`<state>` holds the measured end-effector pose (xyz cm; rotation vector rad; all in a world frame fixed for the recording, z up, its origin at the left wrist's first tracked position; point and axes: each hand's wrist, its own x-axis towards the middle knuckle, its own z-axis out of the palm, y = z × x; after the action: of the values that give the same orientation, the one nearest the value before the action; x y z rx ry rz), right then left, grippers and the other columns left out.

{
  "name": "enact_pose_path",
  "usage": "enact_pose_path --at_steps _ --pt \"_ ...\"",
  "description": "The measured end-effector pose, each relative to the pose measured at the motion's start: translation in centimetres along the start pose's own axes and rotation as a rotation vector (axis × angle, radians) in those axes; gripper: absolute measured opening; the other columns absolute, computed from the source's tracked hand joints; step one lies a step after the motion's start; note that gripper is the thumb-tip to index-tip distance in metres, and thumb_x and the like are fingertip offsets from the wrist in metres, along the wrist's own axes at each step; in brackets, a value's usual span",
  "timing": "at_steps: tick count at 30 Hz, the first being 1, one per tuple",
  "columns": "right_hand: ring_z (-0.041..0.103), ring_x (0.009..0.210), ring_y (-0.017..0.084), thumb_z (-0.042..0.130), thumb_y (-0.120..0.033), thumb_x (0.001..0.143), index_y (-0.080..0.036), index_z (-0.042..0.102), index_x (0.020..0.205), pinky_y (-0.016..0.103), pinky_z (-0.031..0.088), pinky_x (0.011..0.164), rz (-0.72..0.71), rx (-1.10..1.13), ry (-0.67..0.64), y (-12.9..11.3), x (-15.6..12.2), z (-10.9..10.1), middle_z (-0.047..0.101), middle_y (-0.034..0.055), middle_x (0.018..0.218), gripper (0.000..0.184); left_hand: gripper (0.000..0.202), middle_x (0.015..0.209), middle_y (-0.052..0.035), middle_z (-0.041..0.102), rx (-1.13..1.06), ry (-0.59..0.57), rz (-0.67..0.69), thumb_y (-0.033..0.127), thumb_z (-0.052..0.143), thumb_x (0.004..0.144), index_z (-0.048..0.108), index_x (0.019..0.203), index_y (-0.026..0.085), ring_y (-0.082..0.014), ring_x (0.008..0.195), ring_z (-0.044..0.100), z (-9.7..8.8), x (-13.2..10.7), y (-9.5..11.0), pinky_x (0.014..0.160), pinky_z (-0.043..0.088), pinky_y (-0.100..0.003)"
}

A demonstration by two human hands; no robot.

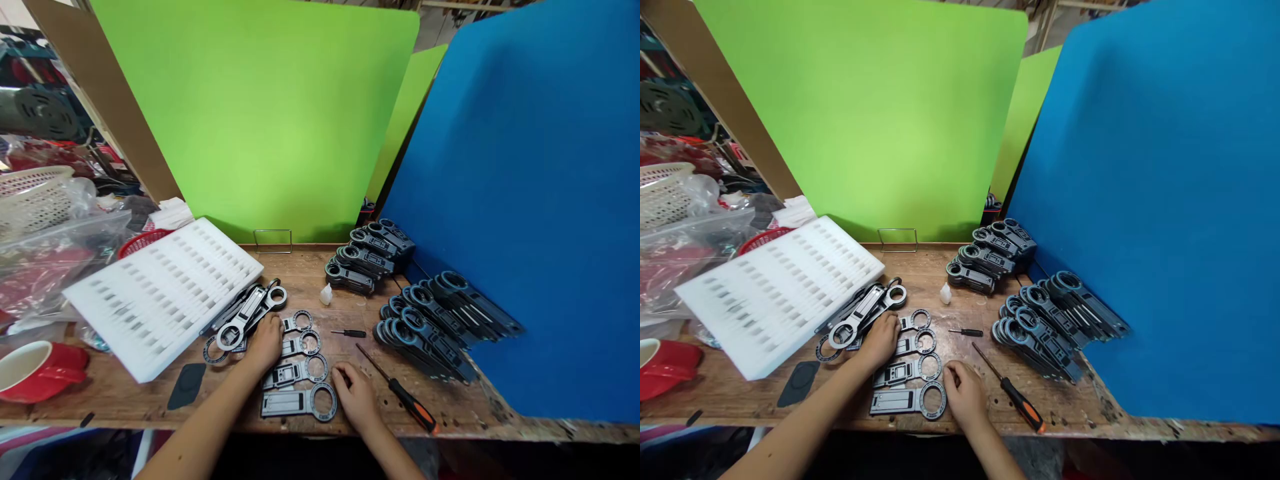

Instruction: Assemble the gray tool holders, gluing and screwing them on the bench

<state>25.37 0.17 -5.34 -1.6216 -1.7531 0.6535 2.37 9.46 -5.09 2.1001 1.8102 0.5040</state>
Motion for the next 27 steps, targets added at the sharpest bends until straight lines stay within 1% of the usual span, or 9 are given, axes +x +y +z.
enact_pose_path --at_steps 4,8,11,14,17,19,21,23,27 --pt "0.065 0.073 0.020 0.042 -0.035 0.087 -0.019 0.067 0.081 0.029 0.048 0.069 -0.010 -0.032 0.029 -0.2 0.0 0.0 0.071 0.0053 0.079 0.030 0.018 0.094 -0.0103 0.057 -0.138 0.060 0.016 0.021 0.035 0.089 0.052 0.083 0.017 -0.0229 0.093 0.055 -0.8 -0.3 0.2 0.088 0.044 -0.040" --pt "0.065 0.071 0.020 0.043 -0.035 0.087 -0.020 0.067 0.079 0.028 0.047 0.067 -0.015 -0.064 0.046 -0.3 0.0 0.0 0.071 0.0043 0.076 0.029 0.020 0.088 -0.0071 0.061 -0.289 0.117 0.020 0.029 0.035 0.090 0.052 0.084 0.019 -0.0209 0.086 0.059 -3.1 -2.0 0.6 0.081 0.048 -0.037" --pt "0.065 0.073 0.021 0.041 -0.037 0.088 -0.020 0.067 0.081 0.029 0.047 0.068 -0.005 -0.080 0.034 -0.1 0.0 0.0 0.071 0.0046 0.078 0.032 0.023 0.084 -0.0045 0.065 -0.354 0.161 -0.038 0.035 0.038 0.088 0.055 0.082 0.020 -0.0196 0.080 0.062 -5.3 -5.3 -0.1 0.074 0.050 -0.033" --pt "0.064 0.075 0.022 0.038 -0.039 0.089 -0.020 0.066 0.082 0.030 0.046 0.069 0.001 -0.075 0.005 0.1 -0.1 0.2 0.071 0.0056 0.079 0.034 0.028 0.066 -0.0013 0.063 -0.384 0.213 -0.181 0.043 0.044 0.084 0.054 0.071 0.021 -0.0193 0.063 0.062 -6.6 -10.0 -2.3 0.062 0.051 -0.031" --pt "0.064 0.076 0.022 0.038 -0.040 0.089 -0.020 0.066 0.082 0.030 0.045 0.070 0.005 -0.072 -0.011 0.2 0.0 0.3 0.070 0.0061 0.080 0.035 0.032 0.066 0.0005 0.065 -0.658 0.250 -0.409 0.053 0.058 0.072 0.051 0.078 0.022 -0.0212 0.064 0.065 -6.3 -15.6 -5.6 0.061 0.054 -0.031" --pt "0.064 0.076 0.022 0.038 -0.040 0.089 -0.020 0.066 0.082 0.031 0.044 0.071 0.008 -0.078 -0.013 0.1 0.0 0.3 0.070 0.0059 0.080 0.035 0.045 0.067 0.0003 0.066 -0.700 0.317 -0.514 0.057 0.065 0.061 0.052 0.086 0.023 -0.0236 0.067 0.067 -5.5 -19.4 -8.1 0.063 0.055 -0.034" --pt "0.064 0.078 0.022 0.039 -0.039 0.088 -0.020 0.066 0.083 0.031 0.044 0.073 0.015 -0.085 -0.013 0.1 0.0 0.3 0.071 0.0057 0.081 0.034 0.047 0.076 -0.0033 0.070 -0.605 0.279 -0.581 0.059 0.062 0.062 0.057 0.091 0.022 -0.0262 0.076 0.068 -4.6 -22.7 -10.5 0.070 0.056 -0.037" --pt "0.064 0.079 0.022 0.039 -0.039 0.088 -0.020 0.066 0.083 0.031 0.044 0.073 0.026 -0.088 -0.020 0.0 0.0 0.3 0.071 0.0056 0.082 0.034 0.043 0.087 -0.0055 0.071 -0.460 0.206 -0.588 0.057 0.060 0.064 0.062 0.090 0.023 -0.0276 0.084 0.067 -3.6 -25.1 -12.7 0.078 0.054 -0.040" --pt "0.064 0.078 0.022 0.039 -0.040 0.088 -0.020 0.066 0.082 0.030 0.044 0.072 0.035 -0.095 -0.025 0.2 0.0 0.4 0.070 0.0057 0.082 0.034 0.035 0.100 -0.0056 0.070 -0.267 0.099 -0.552 0.048 0.050 0.073 0.066 0.093 0.024 -0.0277 0.095 0.065 -1.6 -27.0 -15.7 0.086 0.051 -0.041"
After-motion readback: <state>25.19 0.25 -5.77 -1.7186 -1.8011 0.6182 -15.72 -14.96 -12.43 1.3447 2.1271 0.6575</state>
